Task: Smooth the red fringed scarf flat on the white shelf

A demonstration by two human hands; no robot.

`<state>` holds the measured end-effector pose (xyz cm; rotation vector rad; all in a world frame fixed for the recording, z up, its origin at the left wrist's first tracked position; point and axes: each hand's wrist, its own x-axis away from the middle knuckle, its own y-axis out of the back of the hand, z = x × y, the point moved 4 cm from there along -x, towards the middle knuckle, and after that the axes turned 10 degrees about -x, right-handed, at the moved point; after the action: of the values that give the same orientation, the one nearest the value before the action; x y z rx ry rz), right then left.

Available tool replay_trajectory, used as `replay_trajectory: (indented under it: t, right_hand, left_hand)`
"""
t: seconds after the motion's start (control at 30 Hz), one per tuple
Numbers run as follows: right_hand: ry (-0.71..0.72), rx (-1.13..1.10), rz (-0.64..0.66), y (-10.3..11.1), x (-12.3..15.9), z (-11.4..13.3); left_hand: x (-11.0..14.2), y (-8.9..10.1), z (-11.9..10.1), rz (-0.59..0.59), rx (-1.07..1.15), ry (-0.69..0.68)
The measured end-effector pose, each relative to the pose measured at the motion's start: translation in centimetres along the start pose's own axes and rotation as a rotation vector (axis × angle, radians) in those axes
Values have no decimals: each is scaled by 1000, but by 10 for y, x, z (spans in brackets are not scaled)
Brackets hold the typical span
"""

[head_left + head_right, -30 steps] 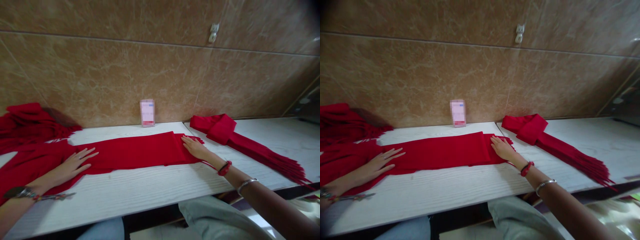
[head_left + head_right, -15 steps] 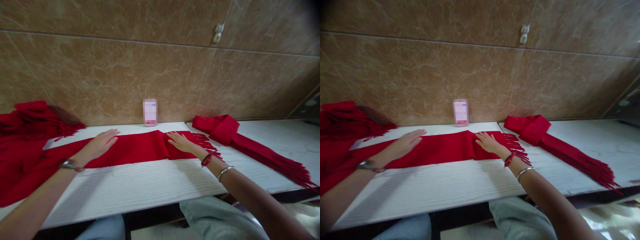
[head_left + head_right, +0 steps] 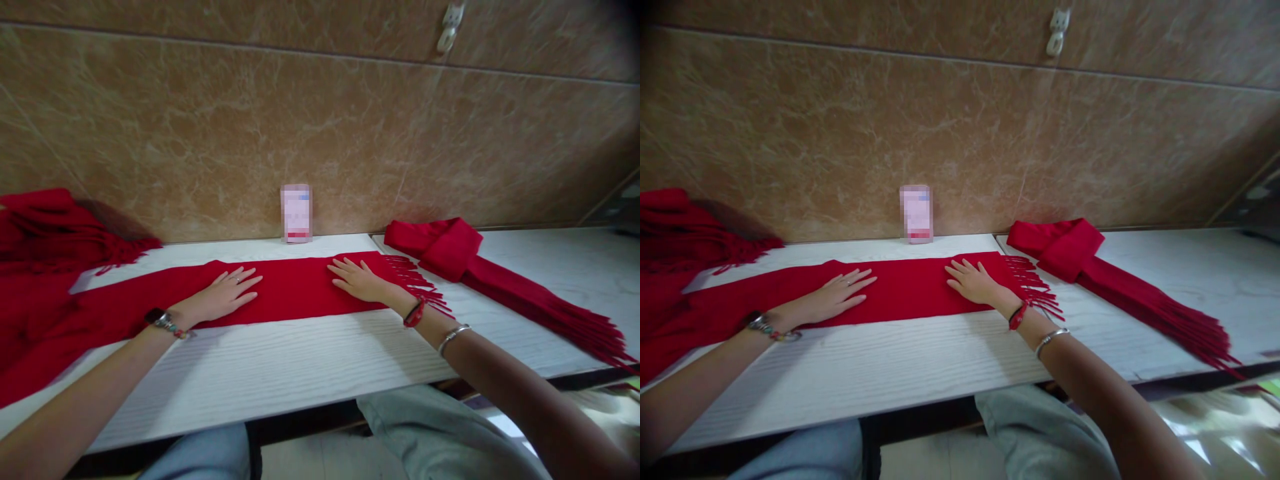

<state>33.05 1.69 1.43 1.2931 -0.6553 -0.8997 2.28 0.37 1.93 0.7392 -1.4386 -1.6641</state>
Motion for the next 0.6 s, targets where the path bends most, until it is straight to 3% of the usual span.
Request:
replay_trajectory:
  t: [0.13, 0.23, 0.37, 0.47, 0.6]
  right_hand:
    - [79, -10, -14, 12, -4, 10]
    - [149, -25, 3, 14, -3, 19]
    - [156, -79, 30, 7, 5, 23]
    - [217, -121, -1, 8, 12, 24]
    - [371, -191, 42, 13, 22, 32]
  left_hand:
    - [-22, 27, -30, -142, 3, -65]
    - [-39, 37, -58, -202, -1, -144]
    - [-47, 23, -81, -119, 11, -219]
    - [-44, 13, -82, -95, 32, -221]
    - [-40, 14, -79, -141, 64, -222]
